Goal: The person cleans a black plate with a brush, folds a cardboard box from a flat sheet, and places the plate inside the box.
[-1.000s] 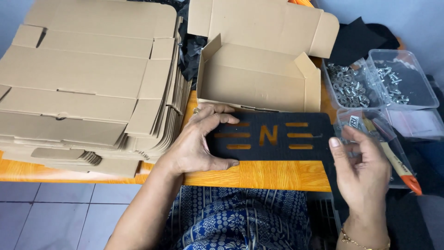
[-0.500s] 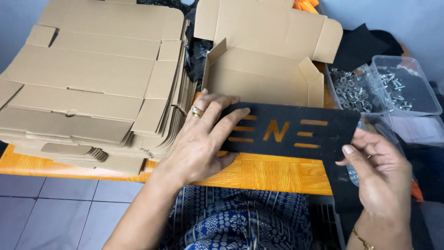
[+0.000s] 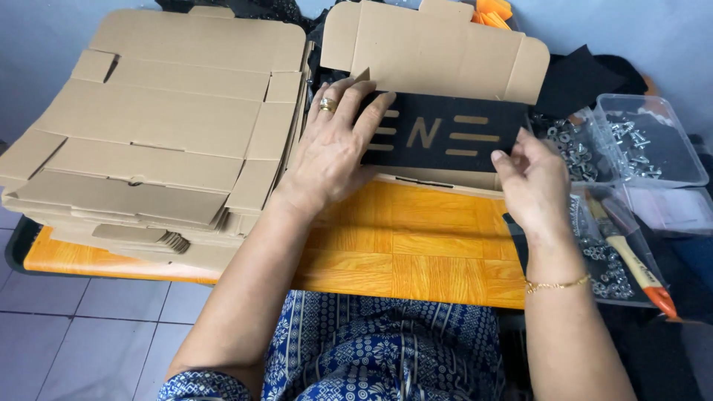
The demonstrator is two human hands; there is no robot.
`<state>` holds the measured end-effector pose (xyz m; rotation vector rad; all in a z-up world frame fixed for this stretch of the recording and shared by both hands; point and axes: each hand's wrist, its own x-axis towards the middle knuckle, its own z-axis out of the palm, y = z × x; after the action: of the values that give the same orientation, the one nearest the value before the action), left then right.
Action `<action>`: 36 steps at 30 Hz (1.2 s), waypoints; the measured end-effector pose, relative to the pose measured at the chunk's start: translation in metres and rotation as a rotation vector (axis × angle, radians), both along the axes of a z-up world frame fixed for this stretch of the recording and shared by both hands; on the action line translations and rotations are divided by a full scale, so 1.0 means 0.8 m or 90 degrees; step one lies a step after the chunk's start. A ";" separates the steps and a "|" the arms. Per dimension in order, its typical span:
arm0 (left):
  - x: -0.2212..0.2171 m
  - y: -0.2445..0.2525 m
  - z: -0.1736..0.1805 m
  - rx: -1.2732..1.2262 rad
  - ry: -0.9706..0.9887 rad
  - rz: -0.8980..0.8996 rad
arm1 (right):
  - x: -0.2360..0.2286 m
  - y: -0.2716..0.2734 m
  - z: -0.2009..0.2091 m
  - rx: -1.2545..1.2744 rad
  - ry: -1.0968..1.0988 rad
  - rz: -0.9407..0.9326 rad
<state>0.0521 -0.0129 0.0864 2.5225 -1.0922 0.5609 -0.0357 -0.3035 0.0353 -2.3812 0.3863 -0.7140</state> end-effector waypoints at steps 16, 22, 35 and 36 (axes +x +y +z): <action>0.056 -0.064 -0.023 0.161 0.162 0.019 | 0.027 -0.015 0.004 -0.298 0.398 -0.156; 0.053 -0.072 -0.027 0.248 0.233 0.021 | 0.009 -0.007 0.002 -0.300 0.363 -0.116; 0.014 -0.066 0.005 0.254 0.256 0.037 | 0.003 -0.009 -0.054 -0.431 0.009 -0.063; 0.006 -0.067 0.010 0.266 0.247 0.044 | 0.004 -0.012 -0.062 -0.447 -0.013 -0.069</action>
<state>0.0573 -0.0668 0.0947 2.8592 -1.0582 -0.1648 -0.0324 -0.3127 -0.0139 -3.0175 0.2844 -1.0561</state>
